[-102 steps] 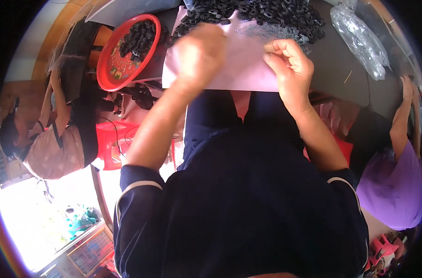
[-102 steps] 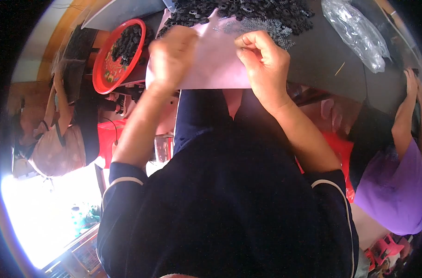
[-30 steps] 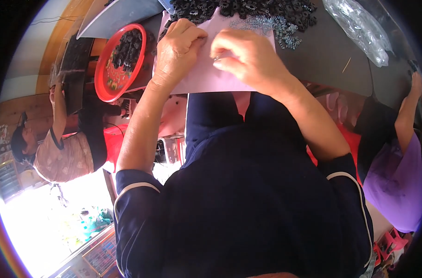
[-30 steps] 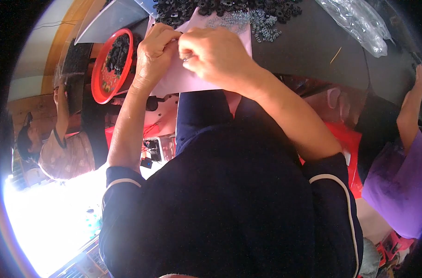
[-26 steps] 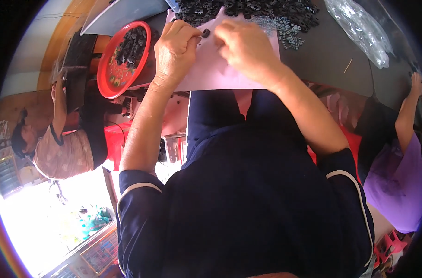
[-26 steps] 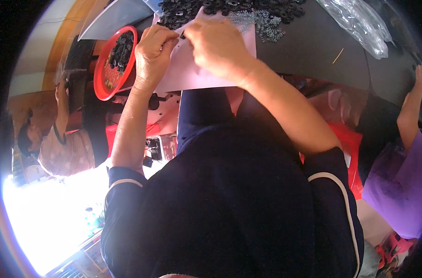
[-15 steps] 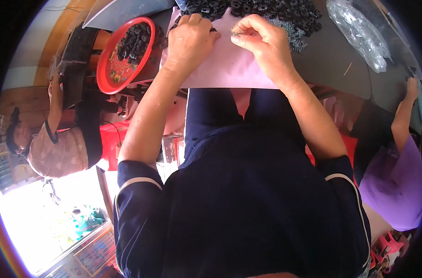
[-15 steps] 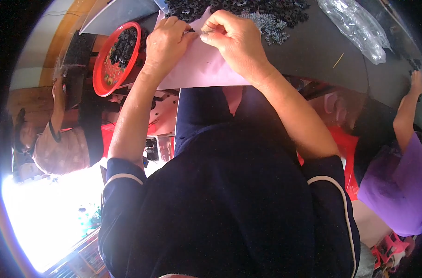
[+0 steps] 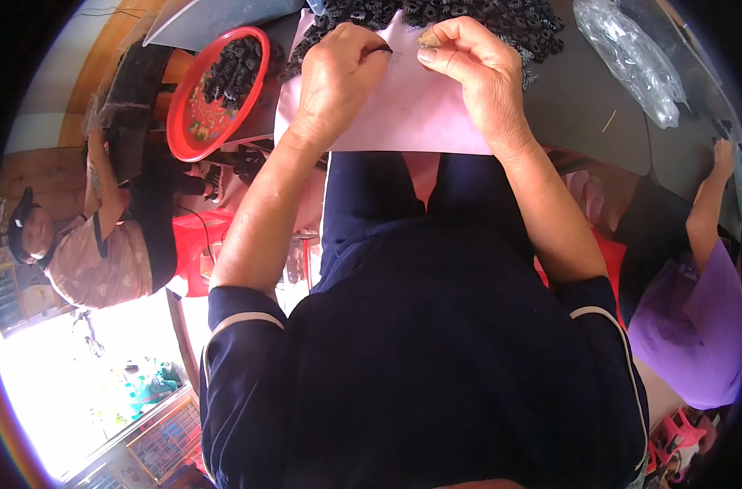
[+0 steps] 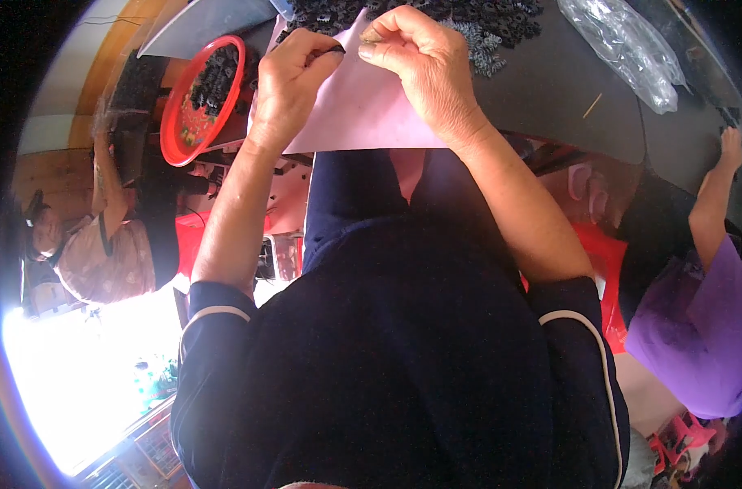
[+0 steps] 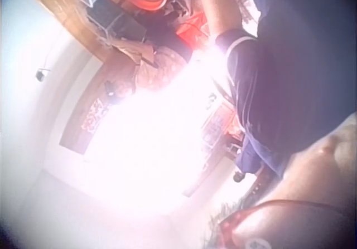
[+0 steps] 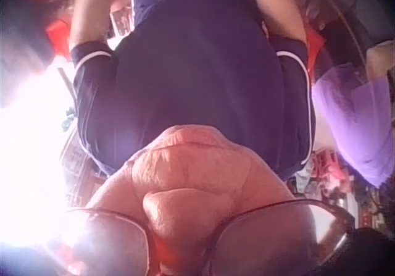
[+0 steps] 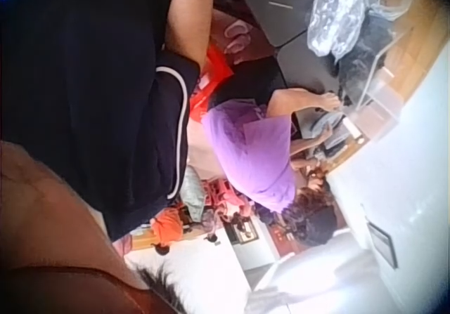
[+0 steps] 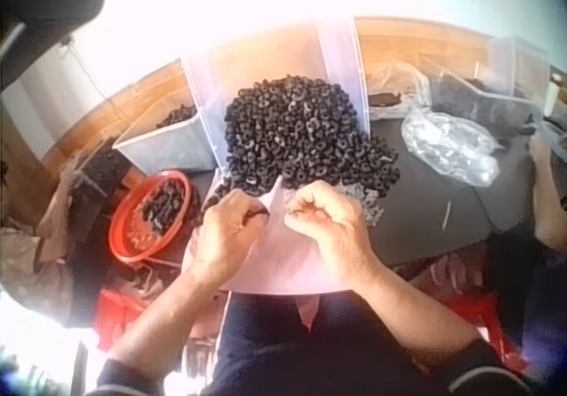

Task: The person assembles small parts by hand, repeatedly picking up small pins and inserting them into black plastic components over the table.

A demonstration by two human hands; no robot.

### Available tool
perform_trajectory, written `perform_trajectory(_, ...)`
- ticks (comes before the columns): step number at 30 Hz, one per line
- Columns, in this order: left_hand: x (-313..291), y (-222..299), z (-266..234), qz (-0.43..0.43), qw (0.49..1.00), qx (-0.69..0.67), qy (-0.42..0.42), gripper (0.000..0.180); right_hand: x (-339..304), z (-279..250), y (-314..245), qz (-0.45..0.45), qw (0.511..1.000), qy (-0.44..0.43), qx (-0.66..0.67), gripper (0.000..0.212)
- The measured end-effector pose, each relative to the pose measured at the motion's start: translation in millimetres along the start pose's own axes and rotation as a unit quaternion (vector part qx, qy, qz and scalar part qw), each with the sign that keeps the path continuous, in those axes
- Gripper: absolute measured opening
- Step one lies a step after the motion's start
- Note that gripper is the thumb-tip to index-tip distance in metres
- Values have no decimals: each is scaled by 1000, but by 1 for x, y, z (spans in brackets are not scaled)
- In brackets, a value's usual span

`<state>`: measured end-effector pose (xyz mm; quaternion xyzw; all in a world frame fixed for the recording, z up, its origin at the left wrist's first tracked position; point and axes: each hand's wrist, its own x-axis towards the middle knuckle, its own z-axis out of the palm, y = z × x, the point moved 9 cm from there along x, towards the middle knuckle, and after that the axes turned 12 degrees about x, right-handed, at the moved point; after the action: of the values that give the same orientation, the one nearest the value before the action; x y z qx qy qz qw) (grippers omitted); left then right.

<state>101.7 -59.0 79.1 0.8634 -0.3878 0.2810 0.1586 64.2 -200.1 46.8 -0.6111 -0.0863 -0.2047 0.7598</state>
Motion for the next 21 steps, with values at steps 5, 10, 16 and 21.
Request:
perform_trajectory(5, -34, -15, 30, -317, 828, -456, -76, 17, 0, 7, -2, -11, 1000, -18, 13, 7)
perform_trajectory(10, -44, -12, 36, -358, 786, -498, -85, 18, 3, 13, 0, 2, 1000, -24, -3, 9)
perform_trajectory(16, -46, -11, 40, -357, 752, -550, -66, 16, 3, 16, 3, -14, 998, -50, -33, 7)
perform_trajectory(21, -50, -14, 39, -374, 738, -558, -60, 14, 0, 19, 2, -32, 995, -55, -71, 7)
